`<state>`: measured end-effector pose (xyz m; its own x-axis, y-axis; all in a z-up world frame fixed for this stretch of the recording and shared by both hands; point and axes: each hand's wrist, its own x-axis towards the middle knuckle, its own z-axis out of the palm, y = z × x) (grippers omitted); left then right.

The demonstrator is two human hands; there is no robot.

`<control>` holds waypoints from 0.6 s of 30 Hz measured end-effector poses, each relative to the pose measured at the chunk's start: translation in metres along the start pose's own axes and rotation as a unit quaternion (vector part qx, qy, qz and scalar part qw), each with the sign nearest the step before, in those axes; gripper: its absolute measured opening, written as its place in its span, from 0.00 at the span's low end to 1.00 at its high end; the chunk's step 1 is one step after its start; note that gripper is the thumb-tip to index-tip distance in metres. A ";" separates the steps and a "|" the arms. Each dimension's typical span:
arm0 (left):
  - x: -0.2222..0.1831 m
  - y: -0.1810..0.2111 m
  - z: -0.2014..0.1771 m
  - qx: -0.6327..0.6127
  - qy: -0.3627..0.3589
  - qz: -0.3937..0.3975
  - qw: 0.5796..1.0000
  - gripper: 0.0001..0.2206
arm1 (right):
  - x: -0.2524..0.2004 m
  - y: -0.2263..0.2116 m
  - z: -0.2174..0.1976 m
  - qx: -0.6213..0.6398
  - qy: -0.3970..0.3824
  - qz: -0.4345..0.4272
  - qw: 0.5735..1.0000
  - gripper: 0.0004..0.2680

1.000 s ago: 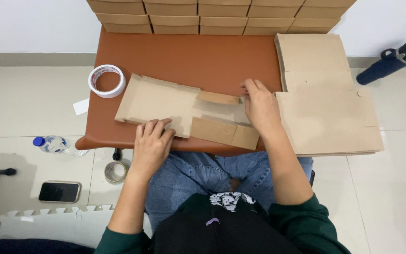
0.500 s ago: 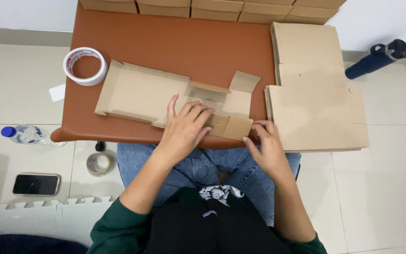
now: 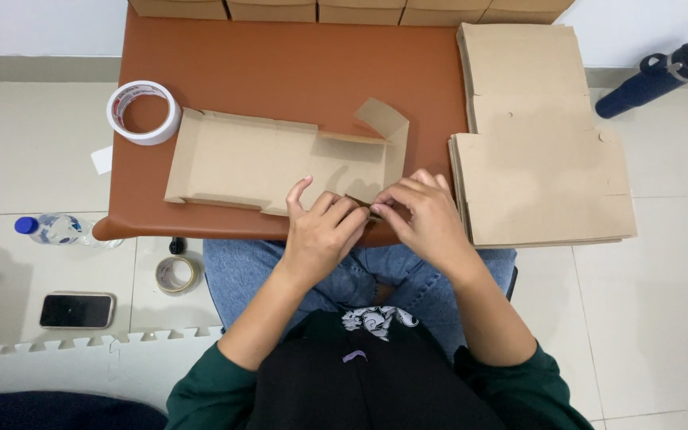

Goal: Assembling a cardboard box from a flat pre-cut sheet by folding and tucking flaps.

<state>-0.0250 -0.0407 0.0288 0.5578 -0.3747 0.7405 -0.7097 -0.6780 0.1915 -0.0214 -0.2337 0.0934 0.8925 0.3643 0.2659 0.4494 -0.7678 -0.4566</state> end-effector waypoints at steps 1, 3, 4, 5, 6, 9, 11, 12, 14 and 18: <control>0.001 0.002 0.000 0.000 0.000 -0.001 1.000 0.02 | 0.004 0.001 -0.002 0.000 -0.001 0.000 1.000 0.01; 0.002 0.005 0.001 0.025 0.025 0.003 0.999 0.02 | 0.013 0.004 -0.005 0.001 -0.068 0.000 0.998 0.00; 0.001 0.006 0.001 0.025 0.025 0.002 0.999 0.02 | 0.015 0.002 -0.007 0.001 -0.070 -0.001 0.998 0.00; 0.000 0.008 0.003 0.018 0.039 -0.001 0.999 0.03 | 0.017 0.000 -0.009 -0.004 -0.090 0.005 0.996 0.01; 0.000 0.010 0.004 0.012 0.052 -0.004 0.999 0.03 | 0.020 -0.003 -0.012 -0.010 -0.111 0.011 0.994 0.02; -0.007 0.011 0.015 0.011 0.069 -0.007 0.998 0.05 | 0.020 0.001 -0.008 -0.013 -0.118 0.024 0.993 0.02; -0.014 0.009 0.022 0.000 0.086 -0.007 0.996 0.06 | 0.021 -0.001 -0.010 -0.009 -0.117 0.030 0.993 0.02; -0.017 0.008 0.026 -0.011 0.103 -0.007 0.995 0.07 | 0.021 -0.002 -0.011 -0.005 -0.115 0.037 0.993 0.03; -0.024 0.007 0.032 -0.017 0.112 -0.004 0.994 0.08 | 0.022 0.000 -0.010 -0.004 -0.119 0.041 0.992 0.03; -0.023 0.006 0.036 -0.029 0.142 -0.007 0.989 0.09 | 0.023 0.005 -0.007 -0.010 -0.138 0.044 0.989 0.03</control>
<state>-0.0271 -0.0592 -0.0107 0.4296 -0.1675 0.8873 -0.7315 -0.6407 0.2332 0.0009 -0.2334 0.1031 0.9055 0.4240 -0.0175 0.3716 -0.8122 -0.4498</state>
